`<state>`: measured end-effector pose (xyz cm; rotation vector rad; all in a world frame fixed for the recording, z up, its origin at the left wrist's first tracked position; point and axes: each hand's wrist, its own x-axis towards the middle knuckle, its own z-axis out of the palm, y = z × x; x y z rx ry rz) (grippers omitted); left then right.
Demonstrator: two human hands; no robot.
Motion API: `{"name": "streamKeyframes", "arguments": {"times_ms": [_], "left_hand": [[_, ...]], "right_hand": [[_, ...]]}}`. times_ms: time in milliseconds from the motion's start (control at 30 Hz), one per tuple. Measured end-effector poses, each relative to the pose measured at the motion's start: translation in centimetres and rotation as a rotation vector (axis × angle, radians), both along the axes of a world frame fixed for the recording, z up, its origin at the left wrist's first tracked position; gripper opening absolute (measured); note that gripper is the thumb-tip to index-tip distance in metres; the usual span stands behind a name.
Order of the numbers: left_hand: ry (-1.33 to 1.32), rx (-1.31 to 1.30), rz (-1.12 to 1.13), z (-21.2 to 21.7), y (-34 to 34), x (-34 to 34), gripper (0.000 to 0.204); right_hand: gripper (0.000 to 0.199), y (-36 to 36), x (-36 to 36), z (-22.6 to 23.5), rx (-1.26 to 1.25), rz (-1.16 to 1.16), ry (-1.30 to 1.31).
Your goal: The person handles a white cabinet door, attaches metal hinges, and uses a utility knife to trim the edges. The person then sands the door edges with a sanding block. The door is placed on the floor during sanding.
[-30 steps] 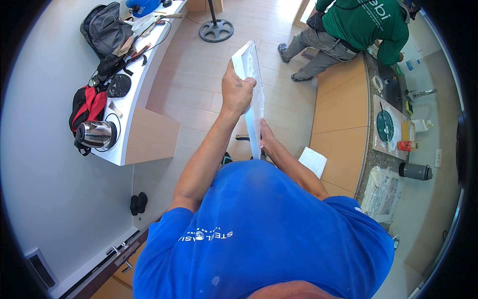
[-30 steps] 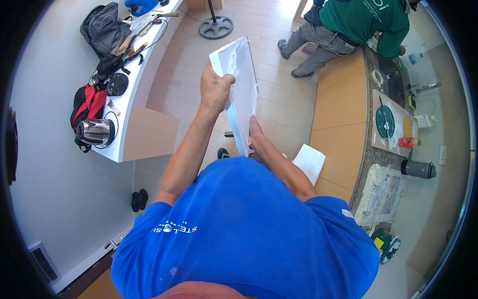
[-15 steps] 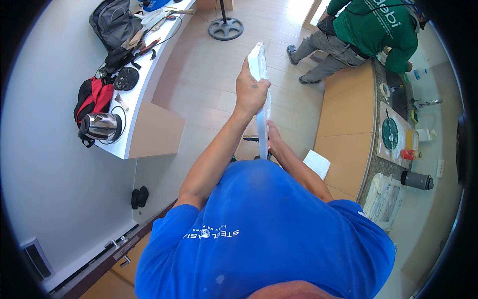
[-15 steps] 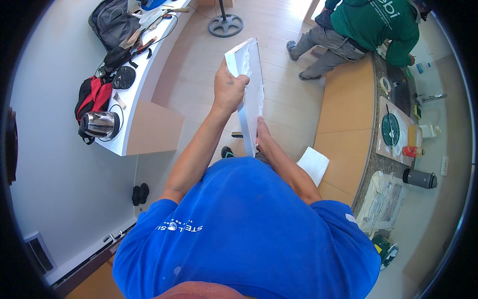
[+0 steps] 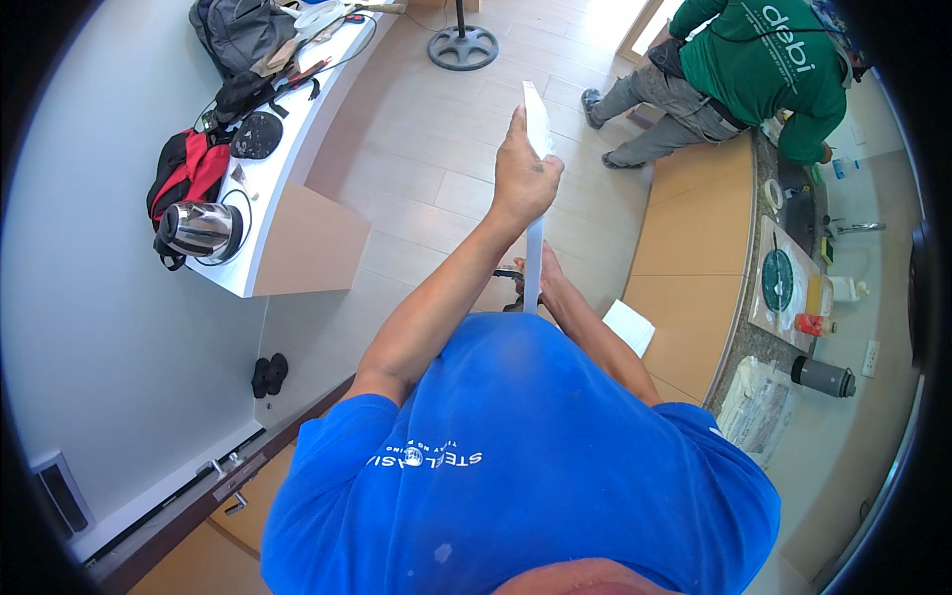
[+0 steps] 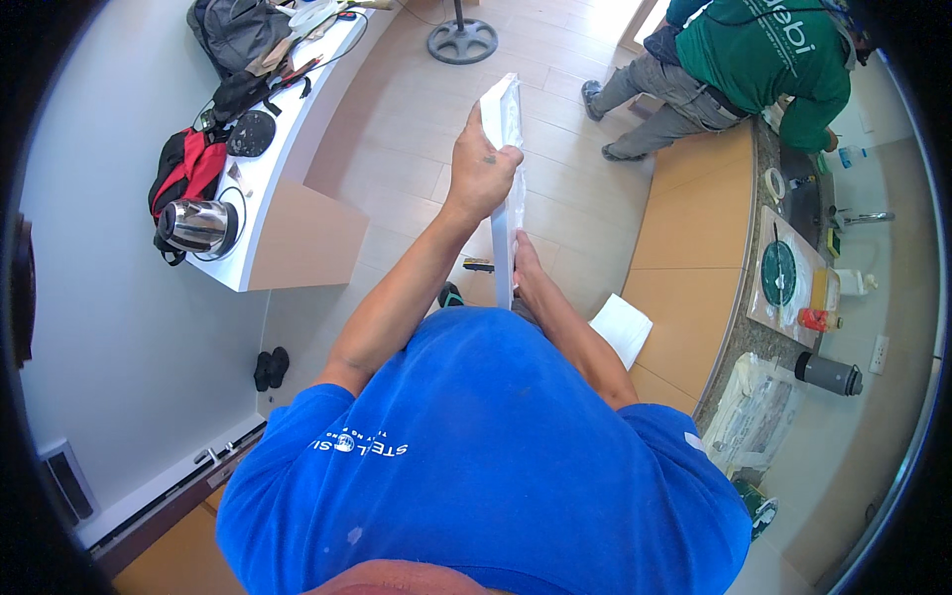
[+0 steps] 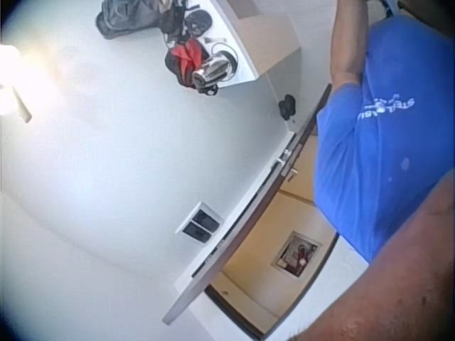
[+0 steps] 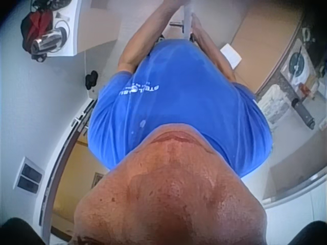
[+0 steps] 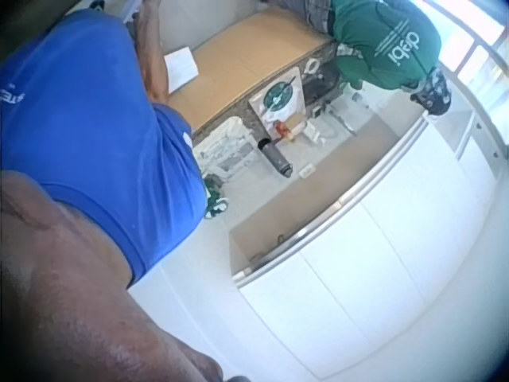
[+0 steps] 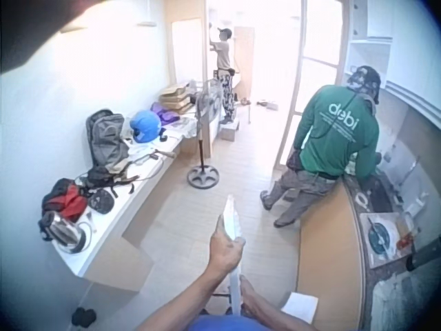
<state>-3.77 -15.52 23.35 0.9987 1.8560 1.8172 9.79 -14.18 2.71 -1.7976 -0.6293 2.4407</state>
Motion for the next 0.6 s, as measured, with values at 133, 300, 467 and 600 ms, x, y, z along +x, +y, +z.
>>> {"name": "streamKeyframes", "arguments": {"times_ms": [133,300,467,600], "left_hand": [[0.020,-0.017,0.023,-0.1,-0.1,-0.2,0.076],[-0.016,-0.055,0.000,0.7,-0.3,-0.2,0.078],[-0.031,-0.063,0.004,-0.3,0.2,-0.4,0.079],[0.040,-0.003,0.019,-0.8,0.2,-0.5,0.079]], "right_hand": [[0.057,-0.3,-0.2,-0.3,0.050,0.025,-0.034],[0.056,-0.4,-0.3,0.6,0.010,0.018,-0.032],[0.051,-0.1,-0.2,0.0,-0.006,0.034,-0.016],[0.049,-0.2,-0.5,1.0,-0.008,-0.002,-0.016]]}}
